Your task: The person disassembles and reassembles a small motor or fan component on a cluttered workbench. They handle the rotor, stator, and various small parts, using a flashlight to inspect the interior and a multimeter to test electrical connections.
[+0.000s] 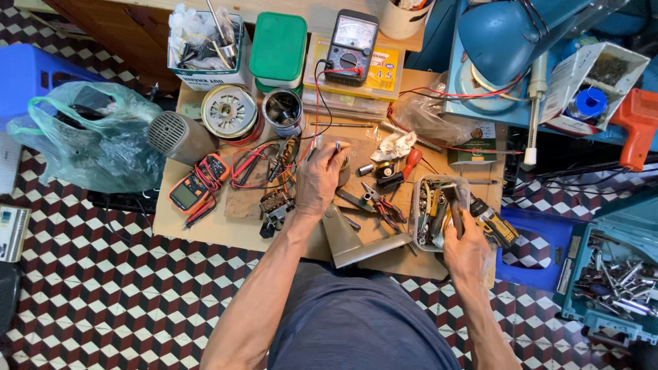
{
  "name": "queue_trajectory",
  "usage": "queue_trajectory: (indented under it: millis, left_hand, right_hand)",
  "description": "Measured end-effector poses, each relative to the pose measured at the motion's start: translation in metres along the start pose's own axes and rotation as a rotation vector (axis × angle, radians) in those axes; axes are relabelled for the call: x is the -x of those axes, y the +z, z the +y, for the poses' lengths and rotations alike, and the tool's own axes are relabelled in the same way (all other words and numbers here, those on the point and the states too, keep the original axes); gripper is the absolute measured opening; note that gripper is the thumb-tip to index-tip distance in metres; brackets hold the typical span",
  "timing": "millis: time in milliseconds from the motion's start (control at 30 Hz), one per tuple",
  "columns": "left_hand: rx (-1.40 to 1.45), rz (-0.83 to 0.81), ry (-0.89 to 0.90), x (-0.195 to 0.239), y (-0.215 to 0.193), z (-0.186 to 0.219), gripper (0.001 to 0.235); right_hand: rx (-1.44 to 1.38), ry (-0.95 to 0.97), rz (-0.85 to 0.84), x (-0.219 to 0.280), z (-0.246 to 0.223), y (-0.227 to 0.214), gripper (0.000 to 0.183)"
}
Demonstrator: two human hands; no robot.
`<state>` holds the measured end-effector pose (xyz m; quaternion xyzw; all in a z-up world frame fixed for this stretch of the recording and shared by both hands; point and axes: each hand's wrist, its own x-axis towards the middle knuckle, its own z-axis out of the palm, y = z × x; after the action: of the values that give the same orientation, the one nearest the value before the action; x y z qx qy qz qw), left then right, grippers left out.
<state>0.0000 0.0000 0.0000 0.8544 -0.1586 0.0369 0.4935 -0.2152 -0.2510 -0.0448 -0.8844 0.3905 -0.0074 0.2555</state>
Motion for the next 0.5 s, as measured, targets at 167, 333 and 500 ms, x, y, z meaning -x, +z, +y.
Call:
queue_trajectory:
  millis: [167, 333, 500]
  left_hand:
    - [0.408, 0.069, -0.168, -0.014, -0.034, 0.026, 0.021]
    - [1.017, 0.168, -0.521, -0.030, -0.056, 0.020, 0.021]
    - [1.213, 0.168, -0.697, -0.028, -0.047, 0.006, 0.020]
  right_hand:
    - [0.115, -0.028, 0.059, -0.011, 0.040, 0.044, 0.055]
    - [-0.032, -0.201, 0.113, -0.015, 0.008, 0.032, 0.042]
    - [-0.955, 0.040, -0.375, -0.002, -0.093, 0.023, 0.041]
